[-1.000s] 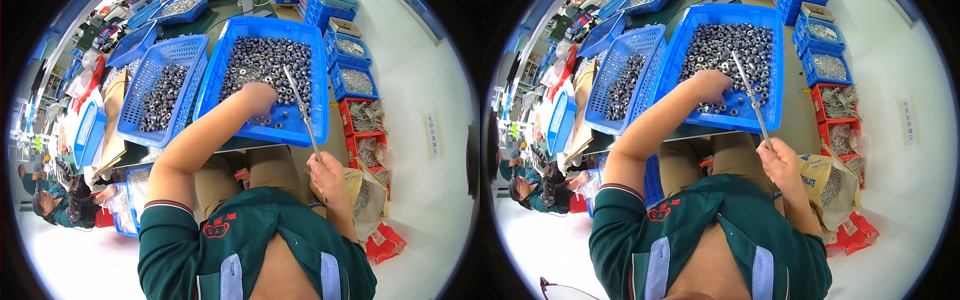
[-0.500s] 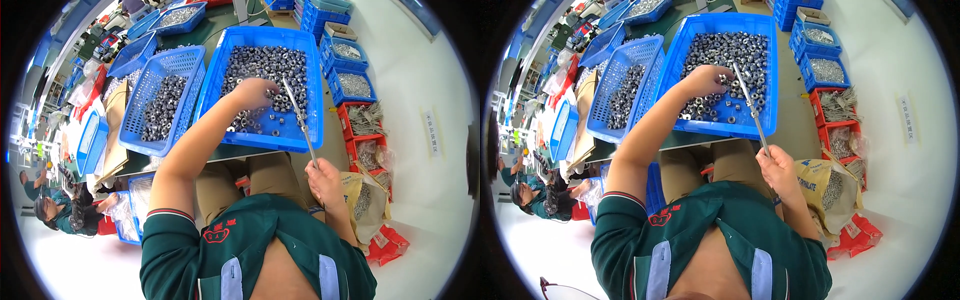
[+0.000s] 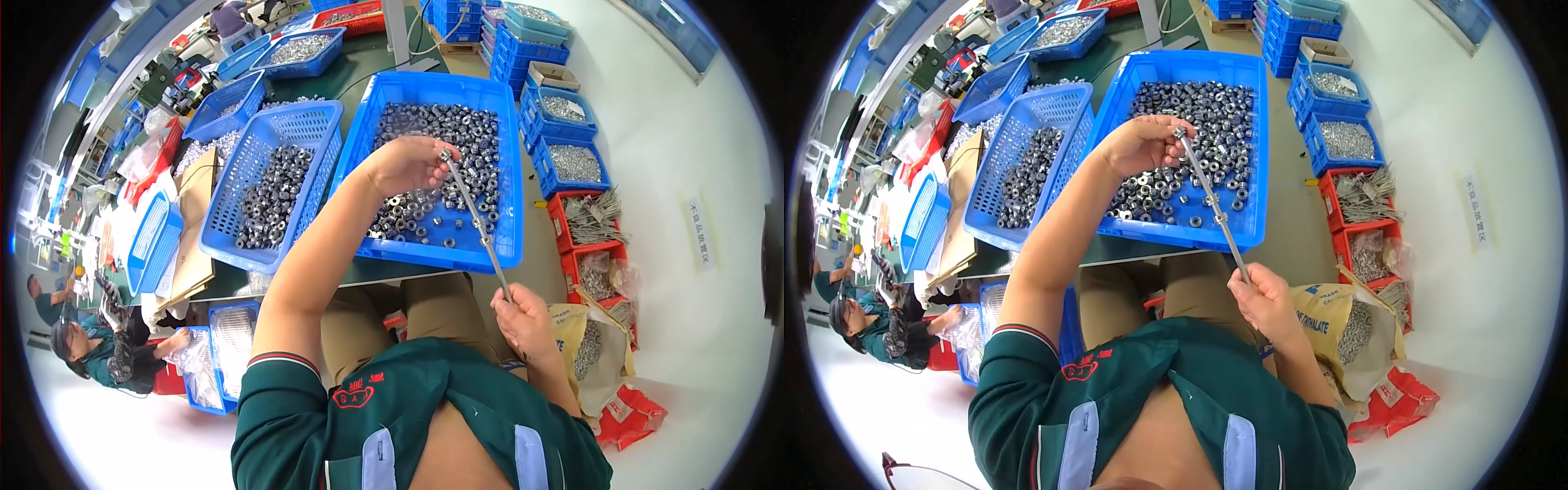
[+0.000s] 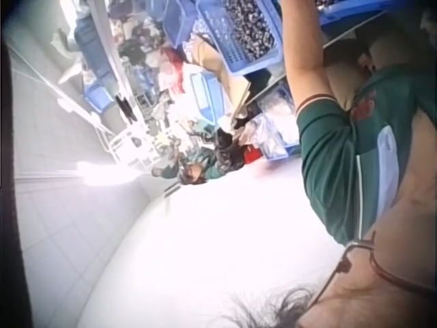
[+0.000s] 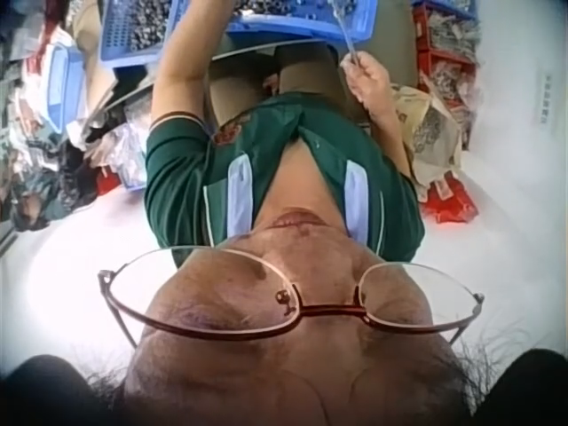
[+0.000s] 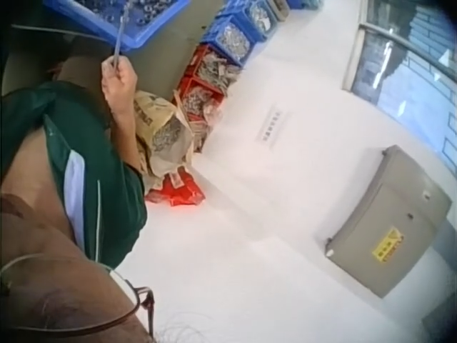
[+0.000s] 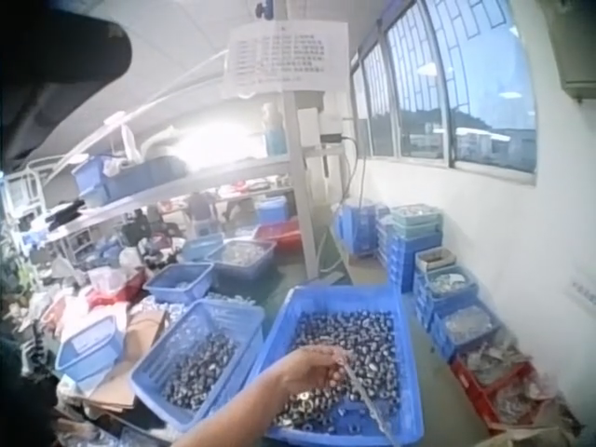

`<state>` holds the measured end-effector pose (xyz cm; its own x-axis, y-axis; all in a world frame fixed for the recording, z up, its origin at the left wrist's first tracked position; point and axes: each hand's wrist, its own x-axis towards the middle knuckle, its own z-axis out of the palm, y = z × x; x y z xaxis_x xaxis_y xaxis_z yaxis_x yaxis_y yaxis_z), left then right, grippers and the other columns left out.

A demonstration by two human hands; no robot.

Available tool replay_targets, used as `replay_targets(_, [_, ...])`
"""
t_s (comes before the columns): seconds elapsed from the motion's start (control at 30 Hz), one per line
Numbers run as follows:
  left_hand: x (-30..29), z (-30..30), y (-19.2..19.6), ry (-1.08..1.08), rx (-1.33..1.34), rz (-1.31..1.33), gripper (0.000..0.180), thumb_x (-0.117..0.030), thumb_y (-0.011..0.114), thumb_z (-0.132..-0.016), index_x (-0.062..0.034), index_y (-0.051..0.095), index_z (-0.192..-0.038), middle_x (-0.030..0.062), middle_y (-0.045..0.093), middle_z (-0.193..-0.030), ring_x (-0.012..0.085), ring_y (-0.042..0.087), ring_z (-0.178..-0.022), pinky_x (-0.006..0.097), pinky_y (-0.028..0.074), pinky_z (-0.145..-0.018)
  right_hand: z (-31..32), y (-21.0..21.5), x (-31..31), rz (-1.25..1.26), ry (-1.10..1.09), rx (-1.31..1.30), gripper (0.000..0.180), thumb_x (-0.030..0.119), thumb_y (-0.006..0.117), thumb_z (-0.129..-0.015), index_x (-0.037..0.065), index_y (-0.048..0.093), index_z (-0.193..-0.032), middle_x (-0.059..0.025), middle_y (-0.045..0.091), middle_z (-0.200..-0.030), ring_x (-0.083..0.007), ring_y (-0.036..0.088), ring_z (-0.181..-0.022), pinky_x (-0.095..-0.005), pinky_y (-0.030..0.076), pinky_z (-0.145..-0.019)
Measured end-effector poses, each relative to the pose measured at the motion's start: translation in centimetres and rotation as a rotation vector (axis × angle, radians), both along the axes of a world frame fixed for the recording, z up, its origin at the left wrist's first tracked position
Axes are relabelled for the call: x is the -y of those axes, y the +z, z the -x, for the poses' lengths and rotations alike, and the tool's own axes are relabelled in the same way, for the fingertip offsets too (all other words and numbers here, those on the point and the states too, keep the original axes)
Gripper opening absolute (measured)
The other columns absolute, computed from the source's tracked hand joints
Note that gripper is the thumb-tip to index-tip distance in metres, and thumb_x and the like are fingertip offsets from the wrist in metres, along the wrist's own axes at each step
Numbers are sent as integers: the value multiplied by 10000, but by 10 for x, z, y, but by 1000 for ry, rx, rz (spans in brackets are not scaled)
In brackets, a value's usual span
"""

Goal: Manually sliding metal washers onto a metal rod at a manufacturing workbench.

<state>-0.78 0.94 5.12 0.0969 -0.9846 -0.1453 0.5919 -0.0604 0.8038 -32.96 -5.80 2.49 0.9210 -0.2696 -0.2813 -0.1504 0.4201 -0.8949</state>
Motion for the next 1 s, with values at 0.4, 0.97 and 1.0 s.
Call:
replay_targets(0.4, [4,22,-1,-180,275,39,363,-305,529,-917,27,590,-1050,40,614,-847,109,547,-718,239,438,-652,-14,0,-7,-1,-74,66,120,118,481,-916,6,501,-876,51,404,-563,-9,330,-387,-162,263,-360])
replay_targets(0.97, [13,36,-42,-400,1797,-230,262,-167,706,-673,-116,653,-924,109,649,-820,279,625,-804,398,480,-691,-2,-11,-1,-13,-162,3,112,118,514,-899,10,490,-879,57,352,-521,-11,276,-365,-160,227,-336])
replay_targets(1.0, [15,39,-44,-451,1887,-254,269,-158,708,-667,-116,651,-927,114,650,-832,286,624,-814,400,480,-695,-1,-11,-1,-14,-163,0,112,118,514,-899,10,490,-879,57,352,-521,-11,276,-365,-160,227,-336])
